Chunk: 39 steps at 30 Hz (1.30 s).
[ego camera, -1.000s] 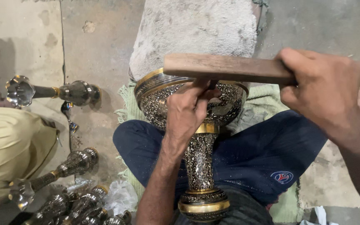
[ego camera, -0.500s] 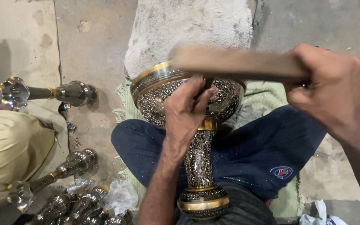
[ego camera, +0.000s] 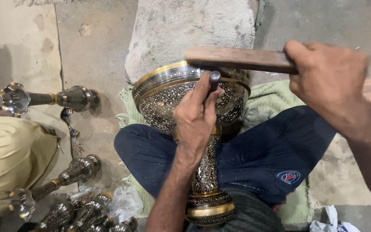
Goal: The person sits cross-legged on the floor with an ornate brass and silver vessel on their lap. They hold a punch against the vessel's patterned surface and strike it with a wooden mallet, repositioning the punch around the rim and body to hammer the decorative metalwork.
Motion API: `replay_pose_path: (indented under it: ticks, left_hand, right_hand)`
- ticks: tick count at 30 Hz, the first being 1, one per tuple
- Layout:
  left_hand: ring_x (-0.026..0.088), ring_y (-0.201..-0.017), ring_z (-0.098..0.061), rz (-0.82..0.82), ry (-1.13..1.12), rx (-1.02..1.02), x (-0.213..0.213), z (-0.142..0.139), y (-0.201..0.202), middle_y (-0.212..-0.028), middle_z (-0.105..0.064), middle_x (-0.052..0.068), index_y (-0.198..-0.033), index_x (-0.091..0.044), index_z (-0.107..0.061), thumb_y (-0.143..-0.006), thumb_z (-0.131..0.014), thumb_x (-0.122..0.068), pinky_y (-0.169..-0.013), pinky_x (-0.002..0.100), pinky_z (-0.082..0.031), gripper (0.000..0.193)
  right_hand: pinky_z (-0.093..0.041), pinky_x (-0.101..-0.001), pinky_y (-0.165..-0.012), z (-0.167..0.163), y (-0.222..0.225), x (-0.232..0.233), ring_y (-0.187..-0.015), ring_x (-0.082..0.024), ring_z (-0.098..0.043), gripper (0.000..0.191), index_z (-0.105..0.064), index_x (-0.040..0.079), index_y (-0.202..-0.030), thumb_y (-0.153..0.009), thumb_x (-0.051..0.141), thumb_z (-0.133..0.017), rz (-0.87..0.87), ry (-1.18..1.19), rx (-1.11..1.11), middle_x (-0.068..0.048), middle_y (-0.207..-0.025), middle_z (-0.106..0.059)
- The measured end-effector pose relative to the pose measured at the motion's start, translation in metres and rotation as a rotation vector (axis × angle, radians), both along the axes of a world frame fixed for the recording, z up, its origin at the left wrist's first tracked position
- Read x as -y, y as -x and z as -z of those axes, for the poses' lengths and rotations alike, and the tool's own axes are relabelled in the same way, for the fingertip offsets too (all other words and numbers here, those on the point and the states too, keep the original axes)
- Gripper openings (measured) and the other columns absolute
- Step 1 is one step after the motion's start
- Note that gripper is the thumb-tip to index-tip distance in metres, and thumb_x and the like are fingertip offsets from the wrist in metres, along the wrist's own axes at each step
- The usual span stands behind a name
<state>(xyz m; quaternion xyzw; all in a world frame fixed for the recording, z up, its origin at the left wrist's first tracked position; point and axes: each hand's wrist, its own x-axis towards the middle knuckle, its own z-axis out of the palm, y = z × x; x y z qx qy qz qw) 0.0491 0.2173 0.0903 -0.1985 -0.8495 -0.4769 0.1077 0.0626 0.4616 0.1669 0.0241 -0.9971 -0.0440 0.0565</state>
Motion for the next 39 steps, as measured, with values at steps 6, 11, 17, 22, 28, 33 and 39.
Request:
replay_pose_path:
  ticks: [6,11,17,22,28,33,39]
  left_hand:
    - [0.014,-0.081,-0.078,-0.012,-0.024,-0.024,-0.004,-0.001,0.002,-0.097,-0.079,0.007,-0.141,-0.004,-0.059,-0.103,-0.070,-0.005,-0.062,0.025,-0.066,0.039]
    - [0.018,-0.087,-0.079,0.002,-0.014,0.027,-0.001,0.001,0.002,-0.100,-0.078,0.013,-0.141,-0.003,-0.058,-0.101,-0.069,-0.001,-0.062,0.026,-0.068,0.041]
    - [0.015,-0.084,-0.080,0.015,-0.013,0.029,0.002,0.007,0.003,-0.100,-0.080,0.010,-0.134,-0.005,-0.062,-0.104,-0.062,0.001,-0.061,0.025,-0.068,0.032]
    - [0.015,-0.087,-0.081,0.045,-0.034,0.041,0.003,0.014,0.002,-0.103,-0.078,0.013,-0.134,-0.003,-0.063,-0.105,-0.059,0.002,-0.057,0.022,-0.069,0.029]
    - [0.015,-0.080,-0.079,0.035,-0.007,0.085,0.009,0.014,0.001,-0.101,-0.079,0.013,-0.138,-0.006,-0.061,-0.106,-0.064,-0.002,-0.055,0.023,-0.067,0.032]
    - [0.018,-0.086,-0.079,0.042,-0.020,0.004,0.005,0.010,0.002,-0.101,-0.078,0.013,-0.143,-0.006,-0.056,-0.104,-0.064,-0.002,-0.062,0.025,-0.068,0.040]
    - [0.018,-0.090,-0.080,0.044,-0.011,0.000,0.008,0.005,0.003,-0.104,-0.076,0.013,-0.142,-0.007,-0.057,-0.105,-0.062,0.004,-0.063,0.024,-0.069,0.039]
  right_hand:
    - [-0.049,-0.0420,-0.060,-0.021,-0.012,0.000,-0.068,-0.025,-0.064,0.025,-0.064,0.012,-0.107,-0.082,0.012,-0.072,-0.006,0.408,0.016,-0.007,-0.078,-0.065]
    - [-0.049,-0.0384,-0.057,-0.021,-0.015,0.001,-0.062,-0.023,-0.063,0.021,-0.066,0.010,-0.105,-0.085,0.011,-0.073,-0.064,0.288,-0.009,-0.006,-0.076,-0.065]
    - [-0.047,-0.0353,-0.048,-0.020,-0.011,0.001,-0.055,-0.021,-0.062,0.020,-0.066,0.007,-0.106,-0.087,0.008,-0.071,-0.037,0.344,0.034,-0.007,-0.073,-0.066]
    - [-0.049,-0.0342,-0.056,-0.025,-0.010,0.004,-0.064,-0.022,-0.065,0.030,-0.066,0.007,-0.112,-0.083,0.008,-0.074,-0.083,0.330,-0.001,-0.008,-0.079,-0.067]
    - [-0.050,-0.0372,-0.052,-0.025,-0.012,0.013,-0.063,-0.023,-0.067,0.025,-0.066,0.008,-0.097,-0.074,0.005,-0.075,-0.072,0.220,-0.028,-0.007,-0.075,-0.069]
    - [-0.048,-0.0363,-0.052,-0.025,-0.013,0.016,-0.062,-0.021,-0.065,0.021,-0.066,0.011,-0.097,-0.078,0.006,-0.075,-0.062,0.217,-0.063,-0.006,-0.077,-0.069]
    - [-0.047,-0.0339,-0.047,-0.024,-0.011,0.022,-0.058,-0.016,-0.063,0.011,-0.066,0.016,-0.094,-0.086,0.011,-0.071,-0.020,0.288,-0.049,0.000,-0.073,-0.067]
